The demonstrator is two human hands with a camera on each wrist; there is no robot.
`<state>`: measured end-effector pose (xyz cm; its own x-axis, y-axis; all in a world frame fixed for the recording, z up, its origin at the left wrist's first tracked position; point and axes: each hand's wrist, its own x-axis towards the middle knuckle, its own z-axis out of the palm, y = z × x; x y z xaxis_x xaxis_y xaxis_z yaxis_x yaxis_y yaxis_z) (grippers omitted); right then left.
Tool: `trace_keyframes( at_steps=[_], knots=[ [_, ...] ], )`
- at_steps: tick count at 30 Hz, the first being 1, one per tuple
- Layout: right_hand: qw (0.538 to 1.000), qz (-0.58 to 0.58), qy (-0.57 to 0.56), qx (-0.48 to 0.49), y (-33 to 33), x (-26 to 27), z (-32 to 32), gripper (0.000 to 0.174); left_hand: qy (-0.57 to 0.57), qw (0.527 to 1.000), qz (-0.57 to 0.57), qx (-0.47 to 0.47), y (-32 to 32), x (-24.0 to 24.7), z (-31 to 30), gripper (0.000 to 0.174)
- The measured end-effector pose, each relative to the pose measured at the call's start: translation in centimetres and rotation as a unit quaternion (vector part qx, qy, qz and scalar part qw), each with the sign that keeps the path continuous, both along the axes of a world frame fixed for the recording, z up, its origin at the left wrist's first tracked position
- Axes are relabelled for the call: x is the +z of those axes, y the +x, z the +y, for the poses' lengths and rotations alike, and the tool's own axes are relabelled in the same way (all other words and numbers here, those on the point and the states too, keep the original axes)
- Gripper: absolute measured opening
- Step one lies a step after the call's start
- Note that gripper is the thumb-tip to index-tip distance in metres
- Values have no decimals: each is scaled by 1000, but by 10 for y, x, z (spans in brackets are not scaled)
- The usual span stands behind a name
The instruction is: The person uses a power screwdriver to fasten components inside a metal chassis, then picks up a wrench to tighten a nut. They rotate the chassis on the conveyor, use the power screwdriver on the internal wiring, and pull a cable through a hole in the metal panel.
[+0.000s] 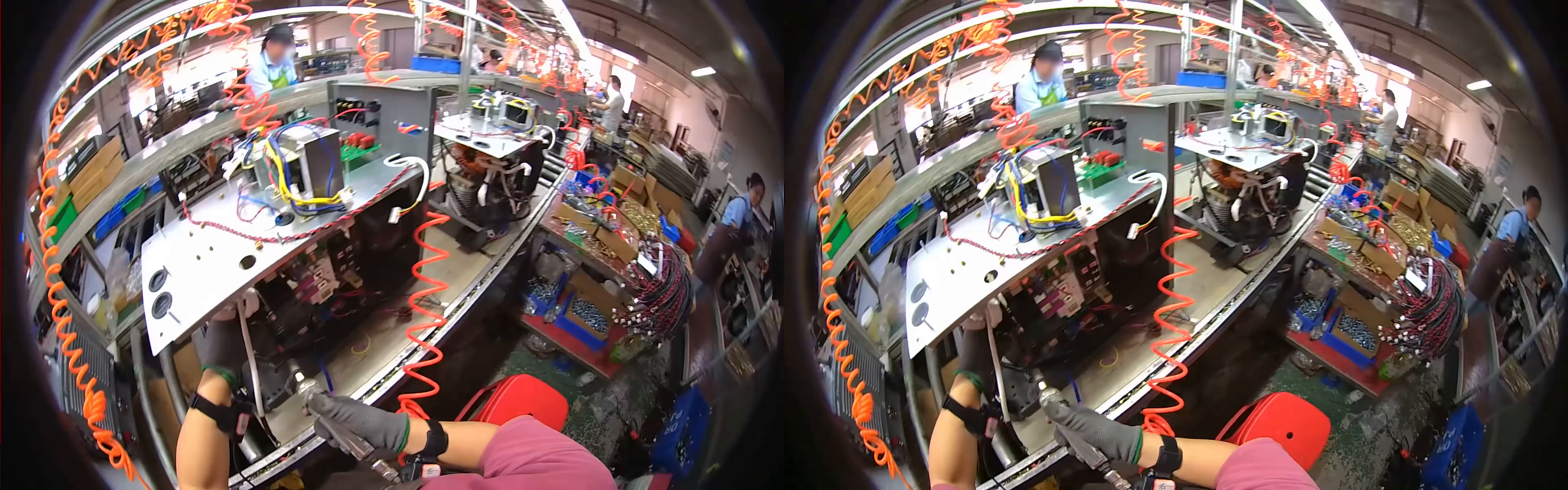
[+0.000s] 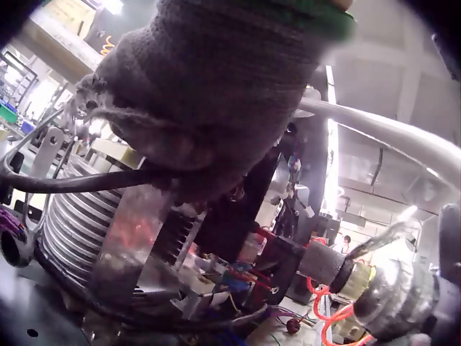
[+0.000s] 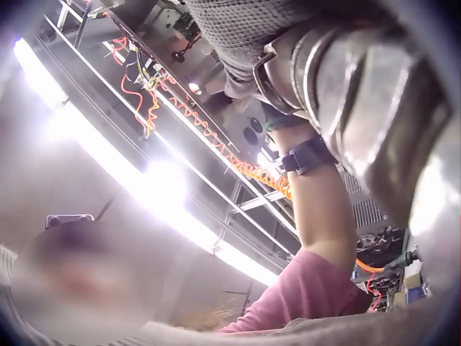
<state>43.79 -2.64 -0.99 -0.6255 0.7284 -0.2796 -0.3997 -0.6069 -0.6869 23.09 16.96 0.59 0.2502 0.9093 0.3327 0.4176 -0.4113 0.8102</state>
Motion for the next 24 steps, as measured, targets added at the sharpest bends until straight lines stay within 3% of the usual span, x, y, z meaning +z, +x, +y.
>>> trace_keyframes(
  at_steps=[2, 4, 5, 6, 9, 10, 13, 15, 17, 18, 19, 21, 22, 23, 24],
  knots=[
    [1000, -19, 6, 0, -1, 2, 2, 52, 121, 983, 132, -45, -2, -1, 14, 25],
    [1000, -18, 4, 3, -2, 4, 0, 53, 13, 986, 164, 21, -3, 7, -4, 33],
    [1000, -22, 3, -5, -2, 8, -1, 53, 13, 987, 160, 13, 4, 20, -20, 33],
    [1000, -24, 2, 0, -1, 14, -2, 52, 128, 968, 213, 32, 14, 35, -35, 24],
    [999, -37, 1, -7, -2, 14, -3, 52, 81, 958, 276, -12, 13, 26, -15, 35],
    [999, -43, -3, -10, -3, 13, -3, 52, 173, 957, 234, 15, 29, 43, -38, 25],
    [1000, -28, 11, 7, -8, -3, 2, 47, 123, 959, 250, -47, 10, 22, -8, 25],
    [998, 46, 48, -1, -1, -4, -5, 43, 74, 965, 250, 24, 8, 13, -9, 31],
    [1000, 11, -11, 7, 6, 15, -7, 42, 102, 990, 32, -90, -5, -24, 20, 33],
    [999, 20, -25, -1, 4, 10, -6, 44, 111, 979, -65, -158, -10, -42, 34, 34],
    [999, 25, -35, -15, 4, 4, -3, 46, 98, 990, 69, -72, -3, -16, 10, 34],
    [999, 15, -30, -6, 3, 3, 3, 49, 67, 920, 382, 58, 15, 38, -39, 34],
    [999, -11, -40, -10, 4, 5, 4, 54, 66, 950, 302, 51, 20, 53, -52, 36],
    [999, -14, -43, -2, 4, 8, 2, 54, 89, 921, 373, 71, 19, 42, -38, 39],
    [999, -32, -32, -7, 4, 11, 1, 55, 32, 928, 363, 78, 19, 46, -37, 39]
  ],
)
